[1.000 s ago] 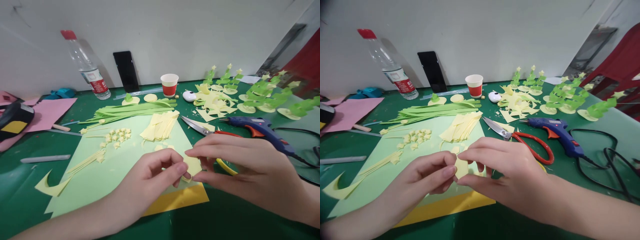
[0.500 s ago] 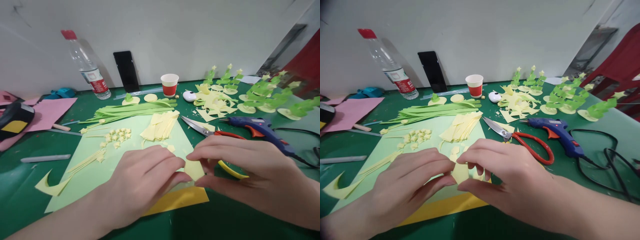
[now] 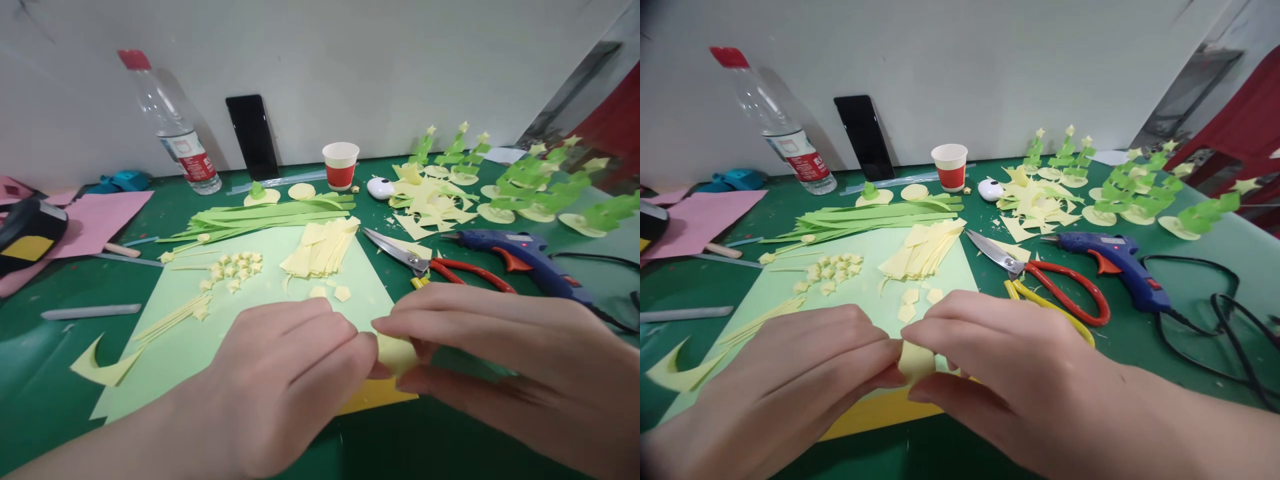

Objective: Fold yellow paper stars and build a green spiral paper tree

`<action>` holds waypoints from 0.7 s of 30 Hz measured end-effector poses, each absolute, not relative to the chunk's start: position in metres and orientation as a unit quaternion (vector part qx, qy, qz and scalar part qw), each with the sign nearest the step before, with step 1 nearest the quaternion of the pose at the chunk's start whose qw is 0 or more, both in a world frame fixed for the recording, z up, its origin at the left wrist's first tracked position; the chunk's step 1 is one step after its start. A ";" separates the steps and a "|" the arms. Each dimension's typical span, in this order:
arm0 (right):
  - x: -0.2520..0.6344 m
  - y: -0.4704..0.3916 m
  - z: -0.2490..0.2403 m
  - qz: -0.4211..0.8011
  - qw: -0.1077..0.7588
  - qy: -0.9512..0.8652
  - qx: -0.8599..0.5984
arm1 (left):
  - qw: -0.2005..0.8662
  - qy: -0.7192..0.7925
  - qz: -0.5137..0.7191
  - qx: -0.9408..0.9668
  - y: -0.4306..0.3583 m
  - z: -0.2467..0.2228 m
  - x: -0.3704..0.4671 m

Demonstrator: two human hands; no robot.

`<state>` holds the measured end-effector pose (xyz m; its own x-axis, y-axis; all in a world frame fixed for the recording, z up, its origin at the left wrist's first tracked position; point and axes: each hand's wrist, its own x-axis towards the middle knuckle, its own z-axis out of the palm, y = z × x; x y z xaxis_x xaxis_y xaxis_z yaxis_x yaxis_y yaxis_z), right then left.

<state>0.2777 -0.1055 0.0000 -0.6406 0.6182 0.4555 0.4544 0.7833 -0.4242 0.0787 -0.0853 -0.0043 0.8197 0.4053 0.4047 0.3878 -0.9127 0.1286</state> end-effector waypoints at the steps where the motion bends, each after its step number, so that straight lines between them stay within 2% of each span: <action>1: 0.277 -0.106 0.000 0.134 0.301 -0.896 -0.298 | 0.021 0.208 0.213 0.954 -0.085 -0.004 0.078; 6: 0.276 -0.107 -0.001 0.141 0.325 -0.887 -0.296 | 0.065 0.225 0.199 0.952 -0.086 -0.003 0.077; 13: 0.275 -0.107 -0.006 0.210 0.299 -0.880 -0.302 | 0.141 0.236 0.210 0.938 -0.086 0.000 0.079; 18: 0.275 -0.109 -0.007 0.226 0.278 -0.881 -0.310 | 0.096 0.203 0.221 0.949 -0.087 -0.005 0.079; 21: 0.274 -0.110 -0.009 0.223 0.272 -0.884 -0.309 | 0.024 0.168 0.288 0.942 -0.089 -0.013 0.078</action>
